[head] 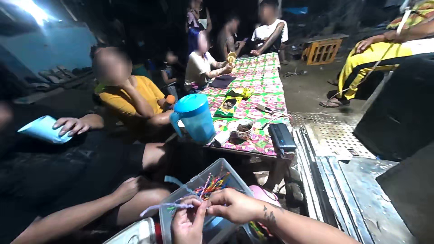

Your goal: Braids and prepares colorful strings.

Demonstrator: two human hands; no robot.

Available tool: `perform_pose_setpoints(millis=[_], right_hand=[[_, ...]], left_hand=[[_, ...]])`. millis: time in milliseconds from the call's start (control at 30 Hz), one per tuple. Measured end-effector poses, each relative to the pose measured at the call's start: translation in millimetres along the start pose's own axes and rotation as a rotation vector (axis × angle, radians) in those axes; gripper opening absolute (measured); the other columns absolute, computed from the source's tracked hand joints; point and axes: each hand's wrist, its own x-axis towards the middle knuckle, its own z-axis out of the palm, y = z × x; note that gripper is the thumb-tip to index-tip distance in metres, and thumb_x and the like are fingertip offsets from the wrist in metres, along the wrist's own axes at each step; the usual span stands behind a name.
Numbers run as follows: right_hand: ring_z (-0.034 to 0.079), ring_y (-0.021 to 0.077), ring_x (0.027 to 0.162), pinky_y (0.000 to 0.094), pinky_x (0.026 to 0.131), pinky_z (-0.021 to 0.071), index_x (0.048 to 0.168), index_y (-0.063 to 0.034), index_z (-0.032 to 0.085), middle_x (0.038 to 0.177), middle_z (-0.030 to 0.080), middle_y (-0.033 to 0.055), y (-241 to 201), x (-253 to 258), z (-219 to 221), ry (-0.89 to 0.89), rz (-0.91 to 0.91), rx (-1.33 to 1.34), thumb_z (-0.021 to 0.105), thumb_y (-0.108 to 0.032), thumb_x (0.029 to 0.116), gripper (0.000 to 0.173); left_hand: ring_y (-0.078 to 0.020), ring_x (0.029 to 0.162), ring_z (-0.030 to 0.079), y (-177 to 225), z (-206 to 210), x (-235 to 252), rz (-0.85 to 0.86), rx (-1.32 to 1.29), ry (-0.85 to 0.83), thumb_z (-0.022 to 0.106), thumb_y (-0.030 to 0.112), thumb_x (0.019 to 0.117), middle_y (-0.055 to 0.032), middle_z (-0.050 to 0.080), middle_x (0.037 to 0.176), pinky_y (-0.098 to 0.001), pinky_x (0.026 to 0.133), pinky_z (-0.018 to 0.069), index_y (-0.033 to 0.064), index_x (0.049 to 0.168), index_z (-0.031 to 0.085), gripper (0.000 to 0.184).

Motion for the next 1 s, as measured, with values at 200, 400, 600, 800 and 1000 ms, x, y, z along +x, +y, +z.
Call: perform_pose_setpoints(millis=[200,400,600,800,1000], right_hand=[[0.061,0.002,0.08,0.0247,0.077,0.0515,0.097,0.0015,0.073,0.088,0.069,0.0024,0,4,6,0.086,0.076,0.123,0.068,-0.013,0.0964,0.015],[0.055,-0.0006,0.065,0.021,0.065,0.048,0.082,-0.0033,0.062,0.07,0.059,-0.0052,0,13,20,0.089,0.083,0.176,0.078,-0.011,0.0883,0.019],[0.062,0.0018,0.083,0.0223,0.081,0.0525,0.11,0.0041,0.068,0.095,0.068,0.0048,-3,12,21,-0.038,-0.003,0.176,0.064,-0.013,0.1001,0.019],[0.061,-0.0012,0.084,0.0194,0.08,0.0515,0.103,0.0038,0.072,0.095,0.069,0.0032,2,9,21,0.047,-0.052,0.218,0.062,-0.013,0.1005,0.019],[0.065,0.0231,0.088,0.0368,0.082,0.0522,0.089,0.006,0.074,0.088,0.069,0.0173,8,3,23,0.248,-0.279,-0.123,0.07,-0.009,0.0908,0.016]], left_hand=[[0.0027,0.085,0.065,3,-6,-5,0.006,0.053,-0.024,0.075,0.001,0.0835,0.0123,0.069,0.094,-0.0171,0.077,0.0581,0.0157,0.093,0.07,0.019],[0.0021,0.086,0.065,10,-15,-14,0.006,0.145,-0.044,0.075,0.002,0.0842,0.0091,0.068,0.093,-0.0167,0.077,0.058,0.0118,0.091,0.07,0.013],[0.0033,0.086,0.066,17,-18,-16,0.012,0.085,0.073,0.074,-0.004,0.0842,0.0137,0.069,0.096,-0.0174,0.078,0.059,0.0142,0.098,0.069,0.023],[0.0013,0.089,0.069,18,-14,-16,-0.029,0.04,0.098,0.074,-0.004,0.0846,0.0125,0.074,0.098,-0.0192,0.081,0.0598,0.0129,0.101,0.074,0.024],[-0.0006,0.074,0.068,21,-2,-10,-0.306,-0.159,0.15,0.055,-0.009,0.0947,0.0079,0.073,0.087,-0.0191,0.07,0.0586,0.0116,0.099,0.066,0.023]])
